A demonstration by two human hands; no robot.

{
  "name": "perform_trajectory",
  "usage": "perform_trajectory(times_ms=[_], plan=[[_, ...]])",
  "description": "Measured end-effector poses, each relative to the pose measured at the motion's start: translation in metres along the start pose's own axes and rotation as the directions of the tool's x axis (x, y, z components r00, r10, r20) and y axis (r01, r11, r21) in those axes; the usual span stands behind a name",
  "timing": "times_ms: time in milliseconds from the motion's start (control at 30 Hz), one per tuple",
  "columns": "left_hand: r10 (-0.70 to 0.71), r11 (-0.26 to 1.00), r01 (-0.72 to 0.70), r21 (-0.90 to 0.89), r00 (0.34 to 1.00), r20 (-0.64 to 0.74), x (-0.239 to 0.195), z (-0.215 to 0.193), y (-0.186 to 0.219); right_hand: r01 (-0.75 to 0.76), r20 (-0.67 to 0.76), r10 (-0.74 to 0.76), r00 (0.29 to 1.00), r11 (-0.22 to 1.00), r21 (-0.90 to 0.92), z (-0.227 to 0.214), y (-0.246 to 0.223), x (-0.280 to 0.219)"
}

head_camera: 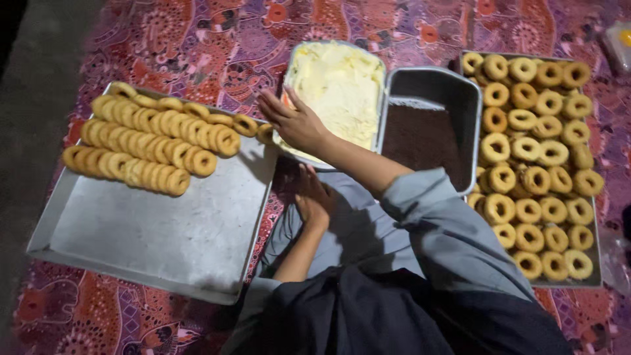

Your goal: The person repeatedly picks up plain donuts, dips them into a pale cream, then rolls them in a dark granular topping before placing them on a tray. The process is repeated for many donuts in a consistent sequence.

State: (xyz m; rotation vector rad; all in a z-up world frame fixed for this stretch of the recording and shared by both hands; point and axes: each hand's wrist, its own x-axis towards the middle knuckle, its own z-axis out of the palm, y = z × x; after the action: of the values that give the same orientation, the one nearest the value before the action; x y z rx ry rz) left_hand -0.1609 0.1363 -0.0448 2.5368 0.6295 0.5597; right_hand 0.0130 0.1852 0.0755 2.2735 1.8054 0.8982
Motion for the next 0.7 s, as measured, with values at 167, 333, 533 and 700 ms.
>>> perform_trajectory(times_ms=[167,333,533,700], plan=[[-0.098,0.995,0.100,-0.008,0.990,0.098,-0.002,0.003,0.001,0.108,0.546,0.171,0.820,0.891,-0.442,0.070,-0.011,0.026],[-0.067,0.993,0.072,-0.096,0.996,0.056,-0.003,-0.021,0.010,-0.042,0.523,0.098,0.846,0.992,-0.119,0.088,0.034,-0.008],[-0.132,0.981,0.151,-0.124,0.980,0.148,0.002,-0.037,0.013,-0.301,0.813,0.172,0.556,0.954,0.004,0.000,0.159,-0.051],[-0.127,0.984,0.134,-0.116,0.990,0.062,0.003,-0.037,0.015,-0.420,0.772,0.178,0.610,0.899,0.125,-0.028,0.239,-0.097]])
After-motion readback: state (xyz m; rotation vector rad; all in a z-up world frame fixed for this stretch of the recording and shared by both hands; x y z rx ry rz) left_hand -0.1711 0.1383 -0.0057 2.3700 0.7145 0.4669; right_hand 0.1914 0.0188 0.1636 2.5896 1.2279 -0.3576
